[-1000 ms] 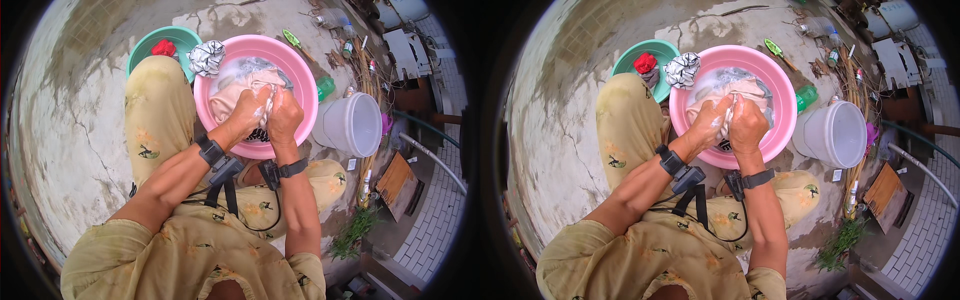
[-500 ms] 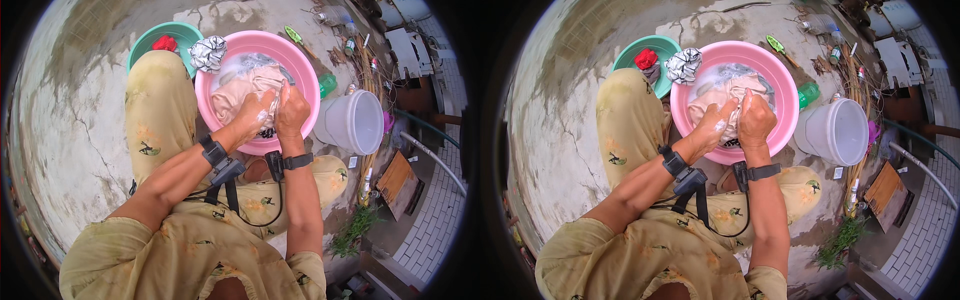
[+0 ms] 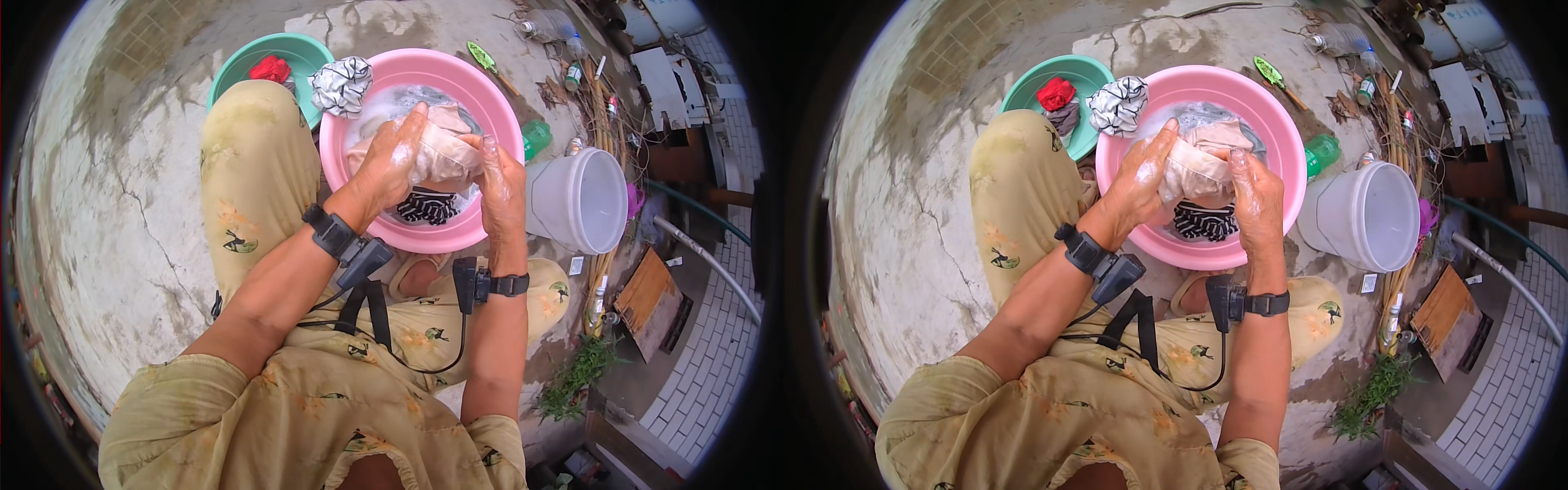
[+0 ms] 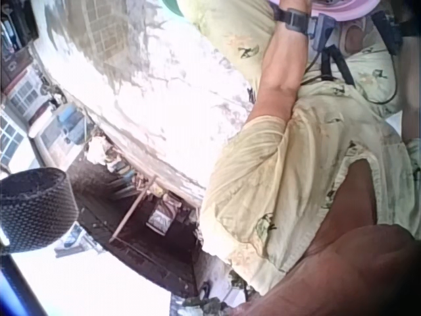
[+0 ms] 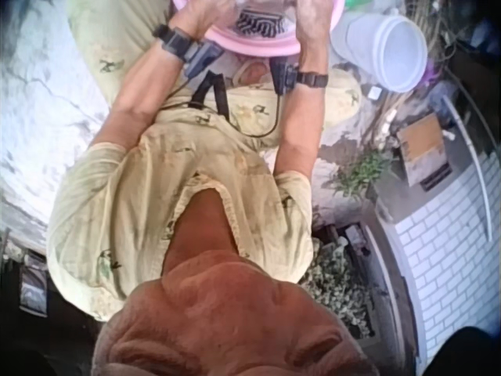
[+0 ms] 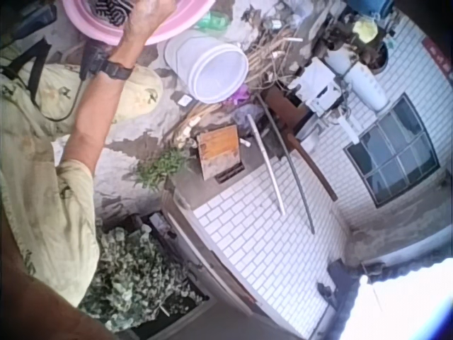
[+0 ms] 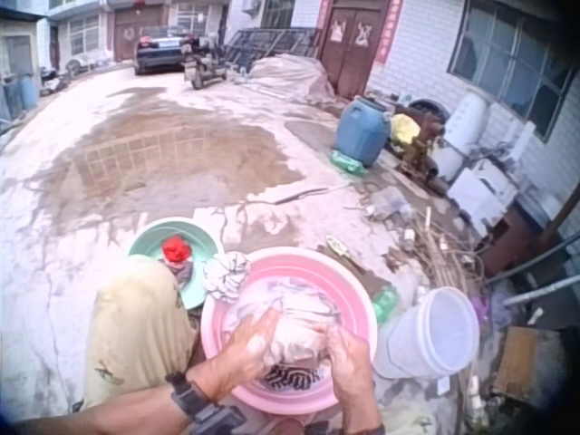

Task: Washing a beige garment by hand in a pink basin with soapy water

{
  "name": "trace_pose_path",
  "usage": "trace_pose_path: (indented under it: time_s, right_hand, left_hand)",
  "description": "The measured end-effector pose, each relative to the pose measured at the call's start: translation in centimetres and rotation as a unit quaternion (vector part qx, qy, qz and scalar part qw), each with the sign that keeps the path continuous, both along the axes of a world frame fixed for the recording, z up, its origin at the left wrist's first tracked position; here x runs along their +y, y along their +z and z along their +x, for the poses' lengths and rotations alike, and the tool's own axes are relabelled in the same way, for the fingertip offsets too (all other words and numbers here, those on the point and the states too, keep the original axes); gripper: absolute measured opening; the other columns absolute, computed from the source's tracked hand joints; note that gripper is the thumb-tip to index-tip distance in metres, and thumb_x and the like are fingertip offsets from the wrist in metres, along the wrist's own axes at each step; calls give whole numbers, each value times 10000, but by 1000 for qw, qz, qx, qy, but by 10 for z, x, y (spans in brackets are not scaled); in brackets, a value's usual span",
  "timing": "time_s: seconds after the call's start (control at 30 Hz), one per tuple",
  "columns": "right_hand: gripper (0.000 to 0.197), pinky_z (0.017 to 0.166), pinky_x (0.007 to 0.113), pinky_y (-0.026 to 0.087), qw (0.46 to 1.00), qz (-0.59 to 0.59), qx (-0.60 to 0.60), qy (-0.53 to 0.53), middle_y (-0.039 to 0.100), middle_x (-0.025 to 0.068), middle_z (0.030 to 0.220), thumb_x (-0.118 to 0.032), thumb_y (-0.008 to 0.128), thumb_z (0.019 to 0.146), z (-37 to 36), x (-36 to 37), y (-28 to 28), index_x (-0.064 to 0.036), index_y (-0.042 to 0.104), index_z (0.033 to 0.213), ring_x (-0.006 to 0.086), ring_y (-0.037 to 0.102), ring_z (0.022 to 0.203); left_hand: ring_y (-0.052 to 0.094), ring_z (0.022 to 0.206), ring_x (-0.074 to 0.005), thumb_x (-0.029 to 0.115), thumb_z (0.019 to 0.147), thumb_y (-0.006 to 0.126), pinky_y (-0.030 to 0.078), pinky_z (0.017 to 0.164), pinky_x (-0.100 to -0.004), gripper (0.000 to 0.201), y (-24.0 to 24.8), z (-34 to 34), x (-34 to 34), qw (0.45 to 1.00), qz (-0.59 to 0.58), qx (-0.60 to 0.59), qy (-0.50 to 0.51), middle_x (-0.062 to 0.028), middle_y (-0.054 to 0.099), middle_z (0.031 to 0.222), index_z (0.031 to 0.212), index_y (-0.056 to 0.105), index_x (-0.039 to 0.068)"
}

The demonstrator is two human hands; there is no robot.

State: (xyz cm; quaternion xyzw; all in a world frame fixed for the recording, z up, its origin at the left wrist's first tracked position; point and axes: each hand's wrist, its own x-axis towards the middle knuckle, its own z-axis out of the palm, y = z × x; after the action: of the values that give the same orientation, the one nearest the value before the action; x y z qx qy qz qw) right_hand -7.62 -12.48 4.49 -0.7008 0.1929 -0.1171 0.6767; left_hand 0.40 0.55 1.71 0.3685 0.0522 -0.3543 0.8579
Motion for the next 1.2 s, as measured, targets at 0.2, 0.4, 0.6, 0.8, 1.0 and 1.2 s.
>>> trace_pose_path:
  time_s: [0.2,0.4,0.6,0.8,1.0,1.2]
  right_hand:
    - [202,726,228,438,998,7,-9,67,630,61,869,-158,588,895,-5,-6,9,38,620,933,92,546,795]
    - [260,917,337,443,954,245,-170,-6,586,131,1107,-105,502,932,-11,-38,23,50,508,1141,202,571,1020]
    - [241,928,366,442,915,334,-202,-104,592,142,1084,-87,478,937,-29,-77,22,62,512,1124,226,573,1016]
    - [271,946,397,435,902,364,-203,-110,591,150,1114,-101,480,938,-34,-85,16,61,506,1154,248,567,1039]
    - [255,953,396,433,905,353,-211,-107,588,137,1109,-109,471,943,-37,-93,14,42,500,1146,241,565,1037]
    - [293,1001,414,396,890,348,-182,-231,574,157,1161,-160,463,953,-32,-89,12,42,498,1162,266,544,1085]
  left_hand:
    - [605,845,-147,368,944,490,509,747,-298,397,5,3,0,995,-27,-77,-57,-78,609,961,1043,554,-11]
    - [546,812,-91,169,801,708,465,739,-250,309,-21,6,4,914,123,-358,-150,-47,598,906,1026,591,-6]
    - [460,694,-35,211,882,607,398,598,-216,182,-20,14,8,925,201,-296,-129,38,530,757,857,593,32]
    - [483,712,-53,339,929,540,427,635,-219,317,-21,21,7,941,176,-280,-75,22,562,797,892,592,29]
    - [501,668,-70,386,871,618,427,587,-231,411,-2,15,10,918,151,-292,-223,-7,584,786,952,631,-16]
    - [498,638,-55,341,868,635,409,564,-210,382,-8,18,20,881,194,-332,-276,-4,595,805,1008,617,-14]
